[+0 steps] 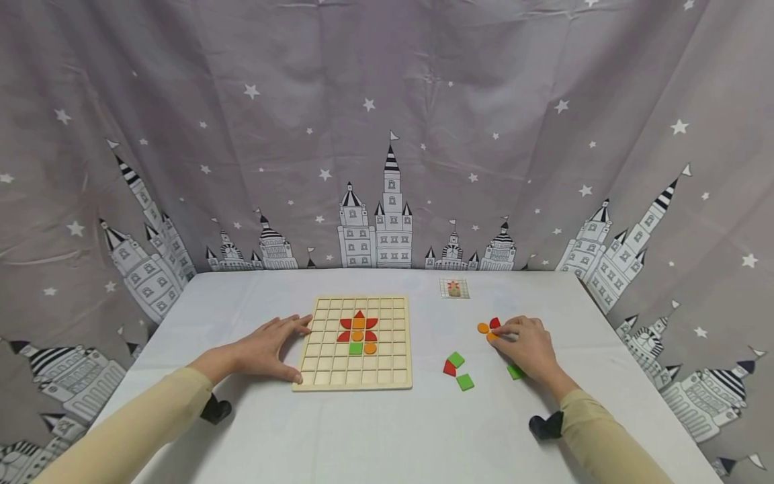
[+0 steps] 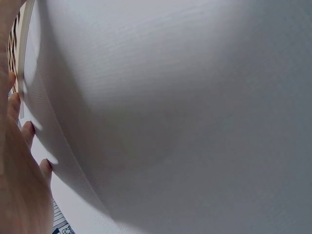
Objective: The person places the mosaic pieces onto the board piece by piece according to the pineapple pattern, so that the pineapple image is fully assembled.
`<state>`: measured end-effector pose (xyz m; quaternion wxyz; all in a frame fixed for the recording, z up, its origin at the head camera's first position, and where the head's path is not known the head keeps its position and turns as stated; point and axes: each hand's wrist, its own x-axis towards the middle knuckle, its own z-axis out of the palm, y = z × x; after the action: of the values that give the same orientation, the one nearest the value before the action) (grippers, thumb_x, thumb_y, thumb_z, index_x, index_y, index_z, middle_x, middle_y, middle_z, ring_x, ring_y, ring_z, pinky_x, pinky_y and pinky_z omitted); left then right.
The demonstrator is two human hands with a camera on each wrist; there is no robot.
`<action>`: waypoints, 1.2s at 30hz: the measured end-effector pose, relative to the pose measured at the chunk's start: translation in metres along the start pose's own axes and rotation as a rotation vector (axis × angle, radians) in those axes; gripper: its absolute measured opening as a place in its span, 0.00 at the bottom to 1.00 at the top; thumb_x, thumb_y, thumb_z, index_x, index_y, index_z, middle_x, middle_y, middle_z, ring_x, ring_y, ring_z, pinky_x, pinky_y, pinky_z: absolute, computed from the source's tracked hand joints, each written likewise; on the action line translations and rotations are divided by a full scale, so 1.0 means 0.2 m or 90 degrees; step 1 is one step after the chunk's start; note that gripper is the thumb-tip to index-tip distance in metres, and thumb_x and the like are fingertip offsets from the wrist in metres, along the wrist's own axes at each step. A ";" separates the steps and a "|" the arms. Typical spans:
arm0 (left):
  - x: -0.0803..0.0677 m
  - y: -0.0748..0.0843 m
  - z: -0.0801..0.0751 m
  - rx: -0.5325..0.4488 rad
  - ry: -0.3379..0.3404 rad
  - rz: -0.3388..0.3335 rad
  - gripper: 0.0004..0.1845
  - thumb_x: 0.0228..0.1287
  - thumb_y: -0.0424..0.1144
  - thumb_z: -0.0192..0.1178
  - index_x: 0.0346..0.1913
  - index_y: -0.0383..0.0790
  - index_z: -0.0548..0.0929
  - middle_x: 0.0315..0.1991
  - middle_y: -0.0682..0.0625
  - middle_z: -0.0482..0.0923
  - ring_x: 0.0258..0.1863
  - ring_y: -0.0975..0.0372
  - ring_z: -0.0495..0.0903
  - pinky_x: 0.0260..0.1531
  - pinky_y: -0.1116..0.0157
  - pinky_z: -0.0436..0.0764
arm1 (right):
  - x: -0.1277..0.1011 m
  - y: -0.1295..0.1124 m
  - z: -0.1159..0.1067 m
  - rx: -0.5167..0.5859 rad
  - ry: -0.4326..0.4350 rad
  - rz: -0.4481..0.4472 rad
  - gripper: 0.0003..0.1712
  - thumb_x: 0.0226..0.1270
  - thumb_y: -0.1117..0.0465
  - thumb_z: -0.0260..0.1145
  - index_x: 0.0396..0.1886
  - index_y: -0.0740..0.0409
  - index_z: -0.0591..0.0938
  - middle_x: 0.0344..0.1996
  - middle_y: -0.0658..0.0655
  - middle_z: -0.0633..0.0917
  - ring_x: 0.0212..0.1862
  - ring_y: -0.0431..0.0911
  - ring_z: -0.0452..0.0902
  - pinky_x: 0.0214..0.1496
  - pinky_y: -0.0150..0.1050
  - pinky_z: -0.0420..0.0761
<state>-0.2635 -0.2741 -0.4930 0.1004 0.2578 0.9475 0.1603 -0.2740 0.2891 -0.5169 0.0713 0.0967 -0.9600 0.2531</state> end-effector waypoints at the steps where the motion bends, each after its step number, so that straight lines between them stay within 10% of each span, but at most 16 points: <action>1: 0.00 0.00 0.00 0.000 0.000 -0.001 0.58 0.42 0.80 0.68 0.71 0.46 0.70 0.81 0.48 0.53 0.79 0.44 0.51 0.77 0.40 0.47 | 0.00 0.00 0.00 -0.001 0.004 -0.008 0.16 0.65 0.52 0.75 0.46 0.58 0.90 0.50 0.64 0.83 0.57 0.64 0.69 0.58 0.65 0.69; 13: -0.01 0.00 -0.01 -0.001 -0.003 -0.007 0.57 0.43 0.79 0.69 0.71 0.45 0.70 0.81 0.47 0.53 0.79 0.44 0.51 0.77 0.40 0.47 | 0.10 -0.24 0.03 0.030 0.031 -0.072 0.12 0.61 0.54 0.77 0.40 0.55 0.91 0.50 0.60 0.83 0.59 0.61 0.67 0.61 0.62 0.68; 26: -0.01 0.02 -0.02 -0.006 -0.004 -0.013 0.58 0.43 0.78 0.70 0.72 0.45 0.69 0.81 0.47 0.52 0.79 0.44 0.50 0.77 0.41 0.46 | 0.23 -0.92 0.40 0.077 -0.048 -0.266 0.08 0.59 0.50 0.79 0.36 0.45 0.91 0.47 0.46 0.83 0.57 0.49 0.70 0.59 0.51 0.71; 36: -0.01 0.02 -0.02 -0.001 -0.011 -0.011 0.57 0.43 0.78 0.69 0.72 0.47 0.69 0.82 0.48 0.51 0.80 0.45 0.50 0.77 0.40 0.46 | 0.23 -1.15 0.60 0.013 -0.073 -0.326 0.12 0.63 0.44 0.75 0.39 0.43 0.91 0.50 0.45 0.83 0.56 0.47 0.71 0.57 0.46 0.73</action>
<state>-0.2614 -0.2727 -0.4881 0.1103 0.2507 0.9488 0.1575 -0.2787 0.0264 -0.5024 0.0777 0.3513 -0.9041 0.2307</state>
